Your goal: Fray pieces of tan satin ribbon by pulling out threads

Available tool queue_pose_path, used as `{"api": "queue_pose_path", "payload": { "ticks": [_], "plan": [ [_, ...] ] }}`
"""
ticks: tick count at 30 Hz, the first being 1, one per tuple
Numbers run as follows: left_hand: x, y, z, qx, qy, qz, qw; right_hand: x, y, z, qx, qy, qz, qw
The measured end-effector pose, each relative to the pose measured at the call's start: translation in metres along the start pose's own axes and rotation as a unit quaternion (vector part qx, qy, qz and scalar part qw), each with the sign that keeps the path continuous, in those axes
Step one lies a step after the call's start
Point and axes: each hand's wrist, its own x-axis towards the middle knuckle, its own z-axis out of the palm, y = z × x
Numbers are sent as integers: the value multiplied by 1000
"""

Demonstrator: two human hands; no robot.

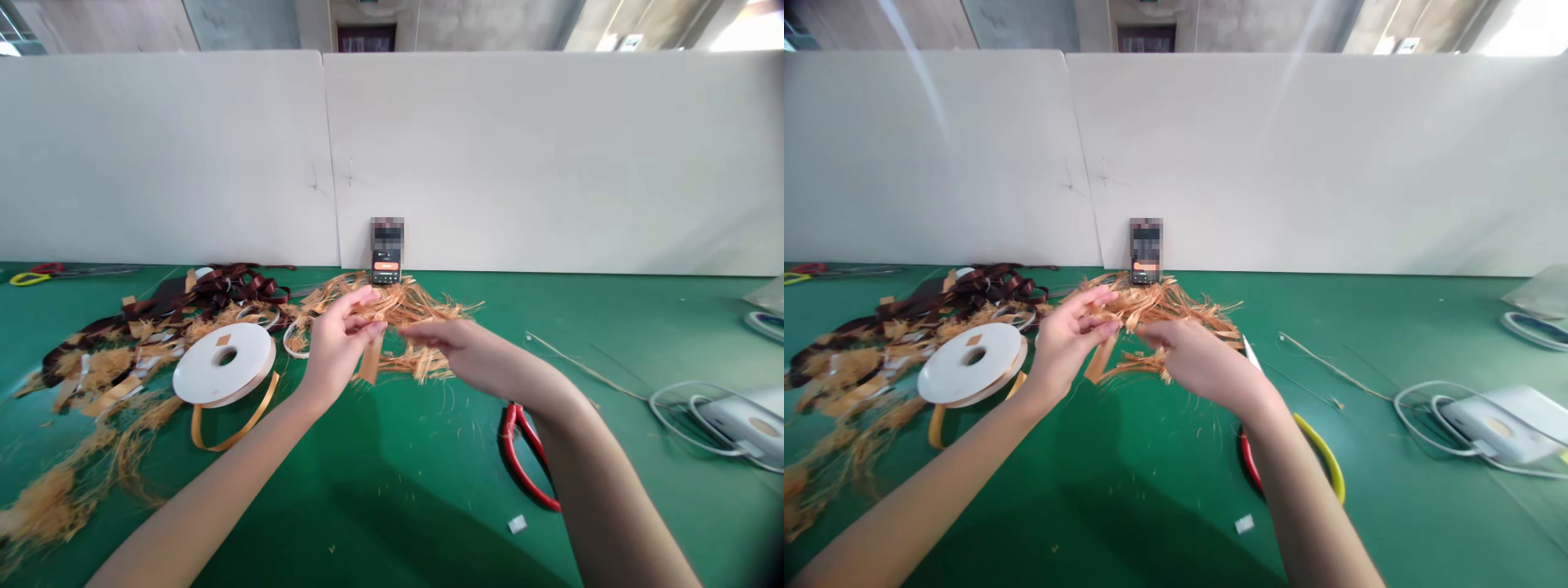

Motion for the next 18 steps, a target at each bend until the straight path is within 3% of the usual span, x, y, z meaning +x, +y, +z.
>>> {"api": "queue_pose_path", "payload": {
  "ticks": [3, 5, 8, 10, 11, 12, 14, 16, 18],
  "plan": [
    [3, 1, -3, 5, 1, 6, 1000, -1, -2, -1, 46, -158, -20, 986],
    [4, 0, -4, 4, -6, -1, 1000, -2, -7, -2, 127, -175, -98, 971],
    [4, -2, -4, 4, -16, -9, 1000, -1, -8, -3, 165, -46, -158, 972],
    [4, -2, -5, 6, -16, -9, 1000, 0, -3, -1, 118, 41, -115, 985],
    [4, -2, -5, 8, -13, -7, 1000, 1, -1, 0, 83, 55, -73, 992],
    [4, -2, -6, 11, -9, -3, 1000, 1, 2, 1, 51, 38, -30, 997],
    [4, -1, -6, 15, -6, 0, 1000, 0, 2, 1, 33, -71, 11, 997],
    [4, -1, -6, 11, -7, -3, 1000, -1, -1, -1, 92, -188, -29, 977],
    [4, 0, -6, 0, -12, -11, 1000, -2, -5, -4, 171, -192, -100, 961]
  ]
}}
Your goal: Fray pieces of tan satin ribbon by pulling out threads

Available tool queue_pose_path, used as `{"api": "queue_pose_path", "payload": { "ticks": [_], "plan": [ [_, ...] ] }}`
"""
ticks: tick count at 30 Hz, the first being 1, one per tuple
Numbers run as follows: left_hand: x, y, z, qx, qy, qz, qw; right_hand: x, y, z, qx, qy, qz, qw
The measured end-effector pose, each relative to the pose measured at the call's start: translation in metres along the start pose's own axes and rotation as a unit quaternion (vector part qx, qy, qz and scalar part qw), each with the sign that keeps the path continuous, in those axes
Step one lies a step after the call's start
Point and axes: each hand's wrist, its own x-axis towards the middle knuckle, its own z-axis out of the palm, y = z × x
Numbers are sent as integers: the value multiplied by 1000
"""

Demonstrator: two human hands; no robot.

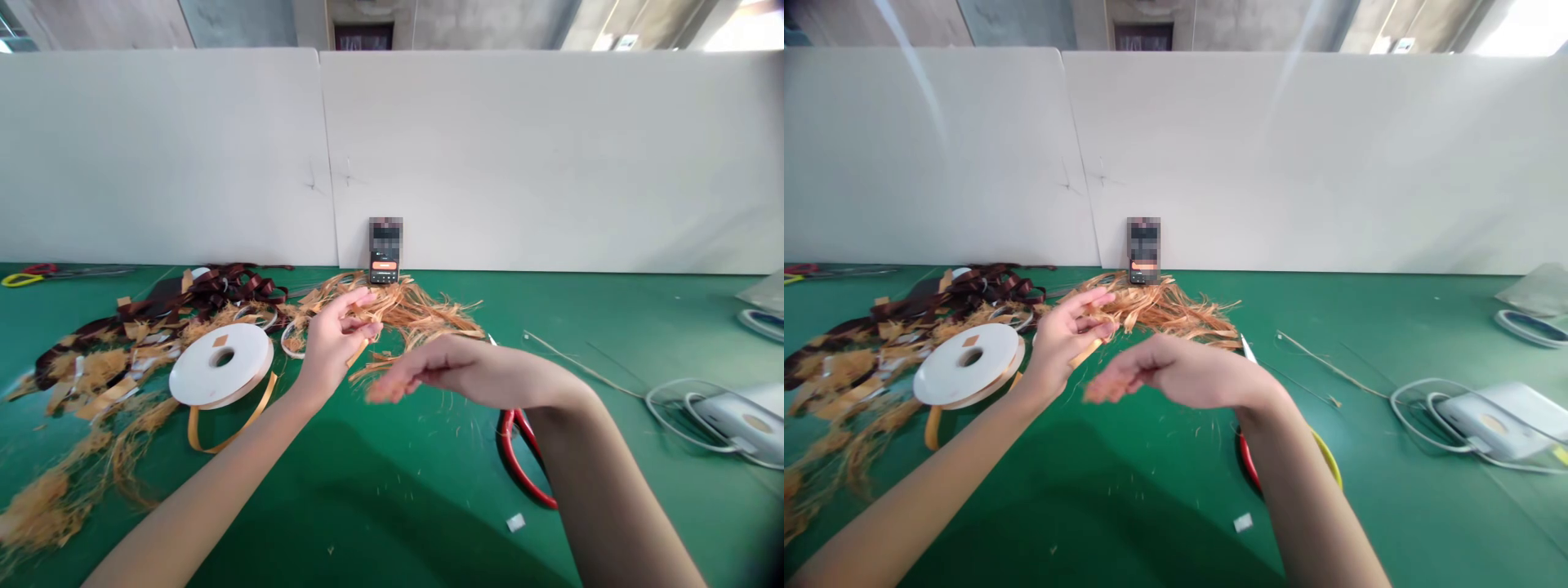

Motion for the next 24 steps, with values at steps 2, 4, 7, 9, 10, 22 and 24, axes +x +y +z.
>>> {"api": "queue_pose_path", "payload": {
  "ticks": [2, 4, 7, 9, 10, 22, 24],
  "plan": [
    [0, 1, 0, -10, -2, -12, 1000, 1, 0, -2, 7, 102, -42, 994],
    [0, 2, 0, -8, 2, -16, 1000, 3, 4, -3, -38, 200, 9, 979],
    [1, 2, -1, 2, 16, -2, 1000, 5, 13, -2, -97, 166, 126, 973],
    [1, 2, -1, -3, 14, -1, 1000, 4, 12, -1, -88, 72, 127, 985],
    [2, 2, -2, -7, 12, -3, 1000, 3, 10, 0, -73, 33, 106, 991],
    [1, 3, 0, 21, -20, 42, 999, -8, 0, -8, -28, 154, -101, 982],
    [0, 3, 0, 15, -28, 36, 999, -5, 8, -8, -114, 195, -8, 974]
  ]
}}
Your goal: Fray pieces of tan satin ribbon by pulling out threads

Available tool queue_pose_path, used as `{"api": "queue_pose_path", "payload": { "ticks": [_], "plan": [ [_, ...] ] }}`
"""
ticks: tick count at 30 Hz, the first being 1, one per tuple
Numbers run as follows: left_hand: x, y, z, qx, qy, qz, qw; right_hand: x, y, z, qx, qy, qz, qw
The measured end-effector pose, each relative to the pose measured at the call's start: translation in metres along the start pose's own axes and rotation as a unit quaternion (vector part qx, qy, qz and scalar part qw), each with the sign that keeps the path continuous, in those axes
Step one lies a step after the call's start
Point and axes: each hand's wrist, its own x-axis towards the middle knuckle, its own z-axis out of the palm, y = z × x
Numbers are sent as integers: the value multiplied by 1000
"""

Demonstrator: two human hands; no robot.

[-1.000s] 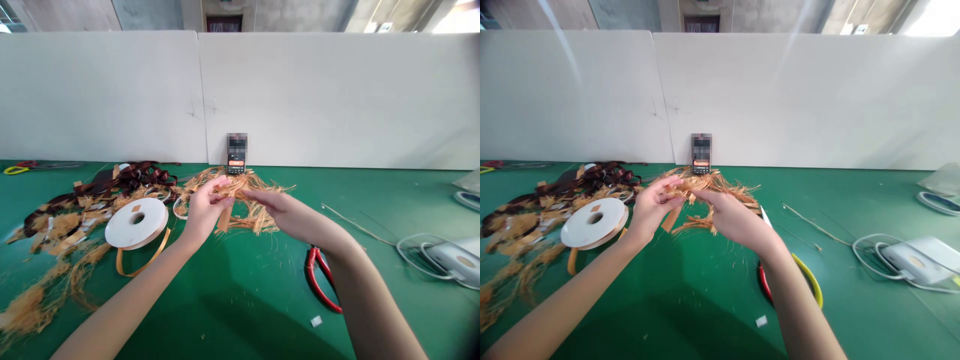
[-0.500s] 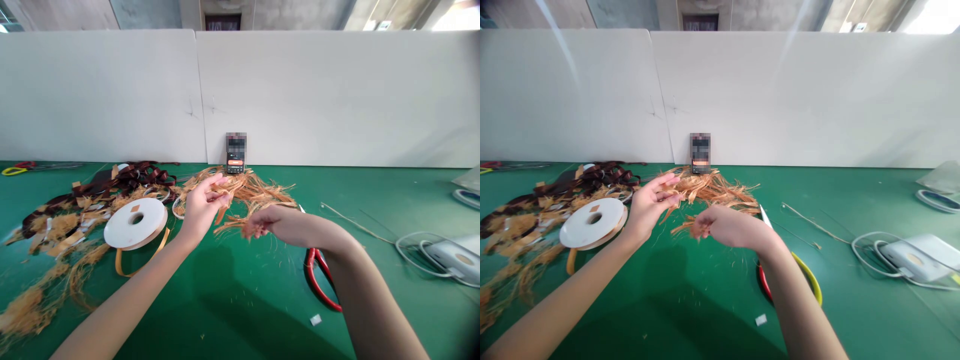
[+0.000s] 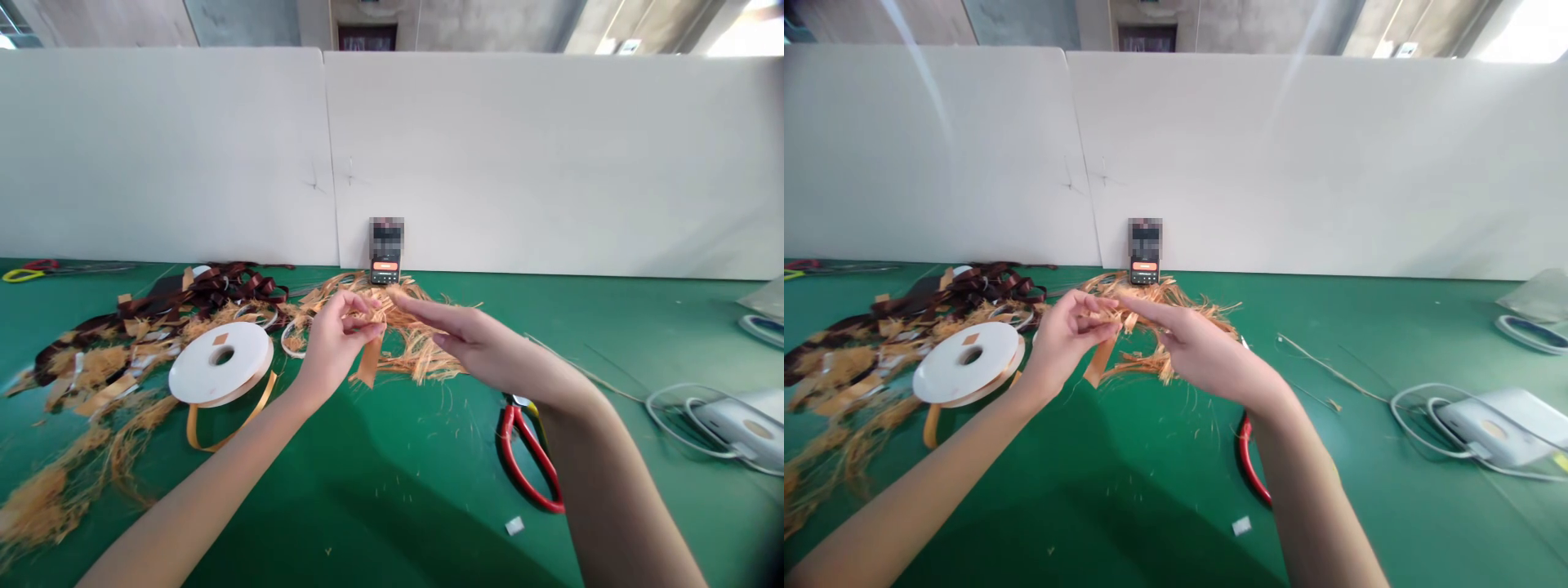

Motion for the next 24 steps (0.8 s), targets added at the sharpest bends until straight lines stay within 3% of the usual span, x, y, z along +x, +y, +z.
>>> {"api": "queue_pose_path", "payload": {
  "ticks": [2, 4, 6, 7, 9, 11, 14, 16, 18, 20, 21, 22, 24],
  "plan": [
    [0, -1, -1, -4, 6, 2, 1000, 1, 4, 2, -86, -60, 88, 991],
    [1, -2, -2, -7, 8, -3, 1000, 2, 4, 2, -92, -183, 120, 971],
    [2, -3, -2, -4, 0, -18, 1000, 1, -2, 0, -6, -287, 68, 955],
    [2, -3, -2, 3, -7, -28, 1000, 1, -5, -1, 52, -305, 23, 951],
    [2, -2, 0, 15, -24, -41, 999, 1, -8, -4, 149, -264, -59, 951],
    [1, -1, 1, 22, -32, -50, 998, 2, -6, -5, 185, -150, -94, 967],
    [-1, 0, 2, 26, -29, -58, 998, 5, 8, -5, 129, -1, -26, 991],
    [-1, -1, 1, 29, -20, -50, 998, 6, 16, -4, 53, -15, 65, 996],
    [0, -3, 0, 30, -13, -46, 998, 6, 17, -3, 18, -124, 107, 986],
    [2, -4, -2, 23, -12, -52, 998, 5, 11, -3, 59, -240, 71, 966],
    [2, -4, -2, 18, -15, -57, 998, 4, 6, -3, 97, -261, 36, 960],
    [2, -3, -2, 13, -22, -61, 998, 4, 2, -3, 133, -248, 4, 959],
    [2, -2, -2, 4, -36, -64, 997, 5, -3, -2, 168, -147, -28, 974]
  ]
}}
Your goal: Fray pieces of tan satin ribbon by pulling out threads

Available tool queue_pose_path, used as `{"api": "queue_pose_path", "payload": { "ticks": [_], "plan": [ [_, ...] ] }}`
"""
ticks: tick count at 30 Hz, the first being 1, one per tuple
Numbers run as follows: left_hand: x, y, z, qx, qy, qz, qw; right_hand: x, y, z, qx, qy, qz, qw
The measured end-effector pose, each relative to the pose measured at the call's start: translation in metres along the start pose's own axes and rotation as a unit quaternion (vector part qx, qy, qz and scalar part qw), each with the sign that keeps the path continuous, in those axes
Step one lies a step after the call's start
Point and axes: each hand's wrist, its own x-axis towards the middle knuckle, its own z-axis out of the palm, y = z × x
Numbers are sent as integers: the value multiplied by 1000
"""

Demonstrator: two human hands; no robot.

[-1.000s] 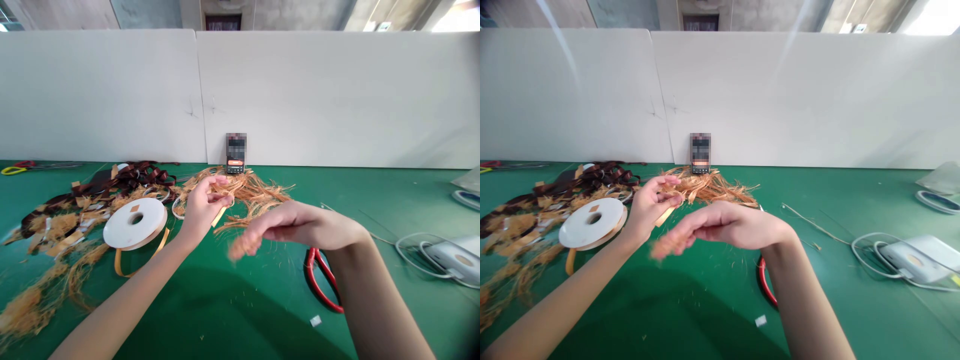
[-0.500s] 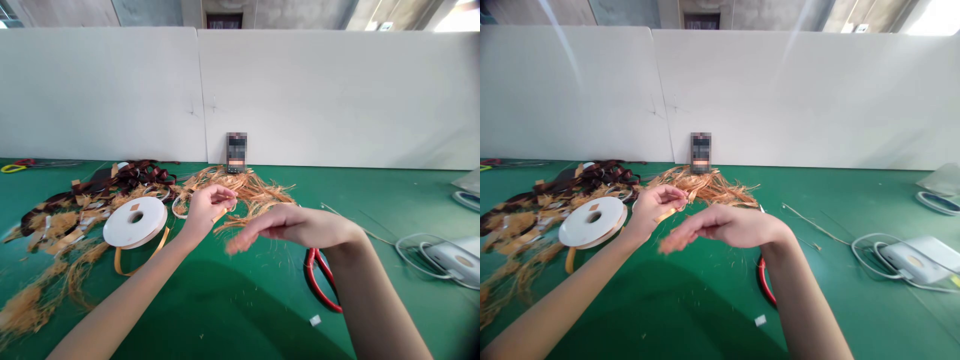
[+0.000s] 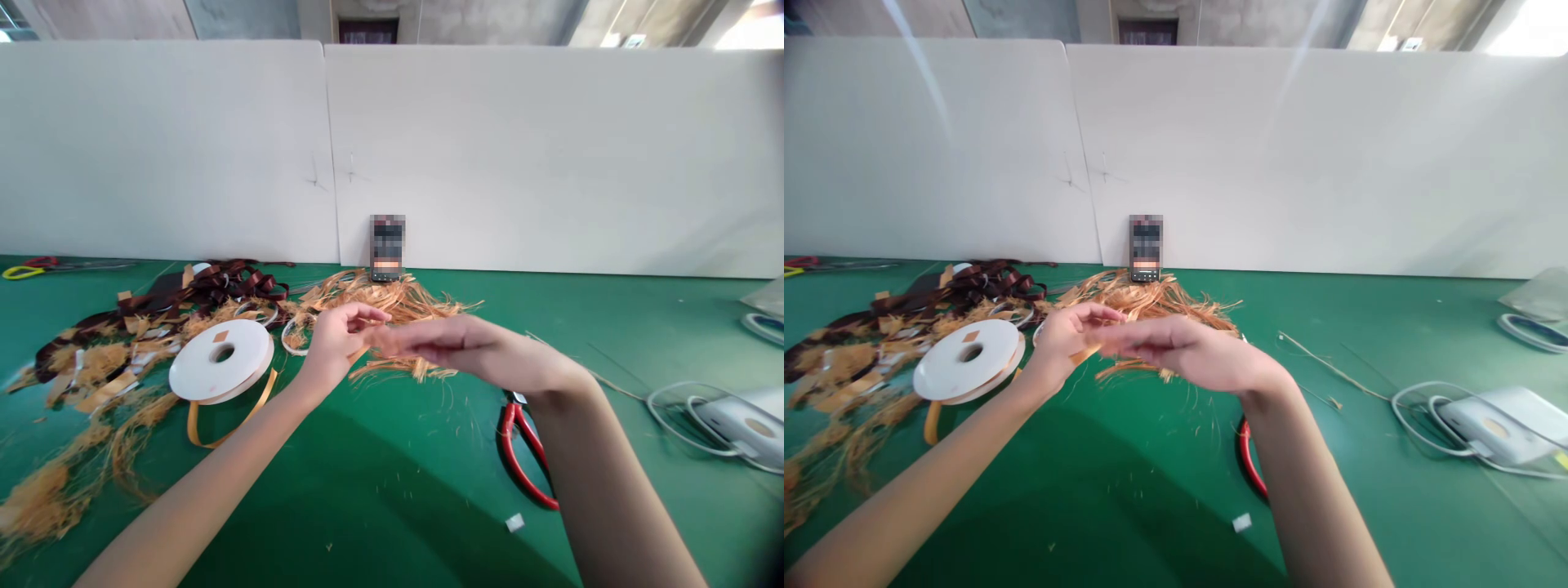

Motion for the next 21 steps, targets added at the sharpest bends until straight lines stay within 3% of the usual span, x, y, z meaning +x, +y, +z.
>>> {"api": "queue_pose_path", "payload": {
  "ticks": [3, 5, 7, 11, 21],
  "plan": [
    [-1, 0, 1, -2, 0, 2, 1000, 3, 6, 0, -43, 136, 42, 989],
    [-1, 0, 0, 10, 16, 9, 1000, 5, 12, 0, -79, 129, 123, 981],
    [0, -1, 0, 23, 26, 11, 999, 6, 13, 1, -90, 80, 174, 977],
    [0, 1, 0, 30, 25, 16, 999, 5, 3, 5, -42, 49, 162, 985],
    [-1, 3, -1, 25, -6, 7, 1000, 2, 2, 4, -81, 144, 125, 978]
  ]
}}
